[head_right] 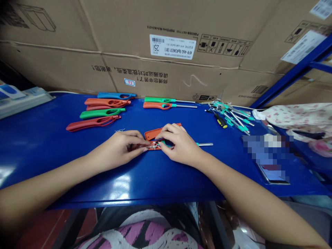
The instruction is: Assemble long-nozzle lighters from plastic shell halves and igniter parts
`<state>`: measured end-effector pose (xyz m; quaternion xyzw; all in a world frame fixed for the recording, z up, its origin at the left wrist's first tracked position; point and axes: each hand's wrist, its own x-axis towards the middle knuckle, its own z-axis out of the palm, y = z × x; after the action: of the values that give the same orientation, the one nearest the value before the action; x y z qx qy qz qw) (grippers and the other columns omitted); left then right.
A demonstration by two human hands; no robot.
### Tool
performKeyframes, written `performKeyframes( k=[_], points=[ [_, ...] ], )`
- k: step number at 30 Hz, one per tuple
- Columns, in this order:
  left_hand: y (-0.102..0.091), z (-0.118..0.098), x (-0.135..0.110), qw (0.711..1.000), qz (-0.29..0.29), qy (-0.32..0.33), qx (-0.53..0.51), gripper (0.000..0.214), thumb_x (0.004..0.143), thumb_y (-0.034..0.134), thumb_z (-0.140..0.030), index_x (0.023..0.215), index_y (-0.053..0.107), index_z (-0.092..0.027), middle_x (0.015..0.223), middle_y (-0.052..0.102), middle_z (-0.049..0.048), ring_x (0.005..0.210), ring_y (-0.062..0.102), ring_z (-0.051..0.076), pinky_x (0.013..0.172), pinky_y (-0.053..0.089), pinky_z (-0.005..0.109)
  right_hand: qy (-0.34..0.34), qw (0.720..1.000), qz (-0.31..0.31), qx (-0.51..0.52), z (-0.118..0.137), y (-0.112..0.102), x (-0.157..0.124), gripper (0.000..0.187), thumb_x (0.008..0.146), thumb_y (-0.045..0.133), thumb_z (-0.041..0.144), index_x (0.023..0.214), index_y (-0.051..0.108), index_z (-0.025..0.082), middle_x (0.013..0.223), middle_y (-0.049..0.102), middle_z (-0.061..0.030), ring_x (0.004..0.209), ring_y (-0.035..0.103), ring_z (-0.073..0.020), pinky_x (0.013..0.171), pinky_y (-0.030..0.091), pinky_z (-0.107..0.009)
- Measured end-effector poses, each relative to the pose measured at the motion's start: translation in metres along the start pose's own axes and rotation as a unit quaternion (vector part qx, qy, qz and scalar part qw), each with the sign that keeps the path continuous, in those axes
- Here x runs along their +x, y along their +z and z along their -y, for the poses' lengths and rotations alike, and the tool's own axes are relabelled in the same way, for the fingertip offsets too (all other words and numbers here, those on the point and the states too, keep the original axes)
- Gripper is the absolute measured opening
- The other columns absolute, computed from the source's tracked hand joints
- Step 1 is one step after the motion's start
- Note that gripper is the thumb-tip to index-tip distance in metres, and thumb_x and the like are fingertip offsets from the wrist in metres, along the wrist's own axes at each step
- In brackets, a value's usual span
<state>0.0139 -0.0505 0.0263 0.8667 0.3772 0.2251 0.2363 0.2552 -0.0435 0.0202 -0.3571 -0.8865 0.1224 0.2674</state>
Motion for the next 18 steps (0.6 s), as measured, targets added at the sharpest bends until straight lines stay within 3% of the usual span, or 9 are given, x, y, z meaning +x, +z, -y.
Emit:
performKeyframes(
  k=[5,18],
  points=[
    [-0.0013,-0.0002,-0.0002,1.000,0.003,-0.016,0.003,0.018,0.089,0.068,-0.022,0.105,0.078,-0.021,0.093,0.072,0.0049,0.078,0.066,0.016,0.071,0.051,0.026,-0.060,0.993,0.072,-0.069,0.0016,-0.0088,-0.0026,0.013,0.095,0.058,0.021,0.102,0.069,0.022,0.105,0.066,-0.0061,0.104,0.059,-0.0222,0.088,0.040,-0.037],
    [-0.0028,0.0012,0.0019,0.999,0.010,-0.034,-0.023,0.013,0.088,0.069,-0.022,0.098,0.078,-0.020,0.090,0.071,0.0045,0.076,0.065,0.015,0.070,0.050,0.027,-0.053,0.992,0.087,-0.077,0.0036,-0.0102,-0.0022,0.014,0.096,0.060,0.029,0.107,0.068,0.024,0.107,0.067,-0.0055,0.104,0.058,-0.0230,0.087,0.038,-0.037]
  ],
)
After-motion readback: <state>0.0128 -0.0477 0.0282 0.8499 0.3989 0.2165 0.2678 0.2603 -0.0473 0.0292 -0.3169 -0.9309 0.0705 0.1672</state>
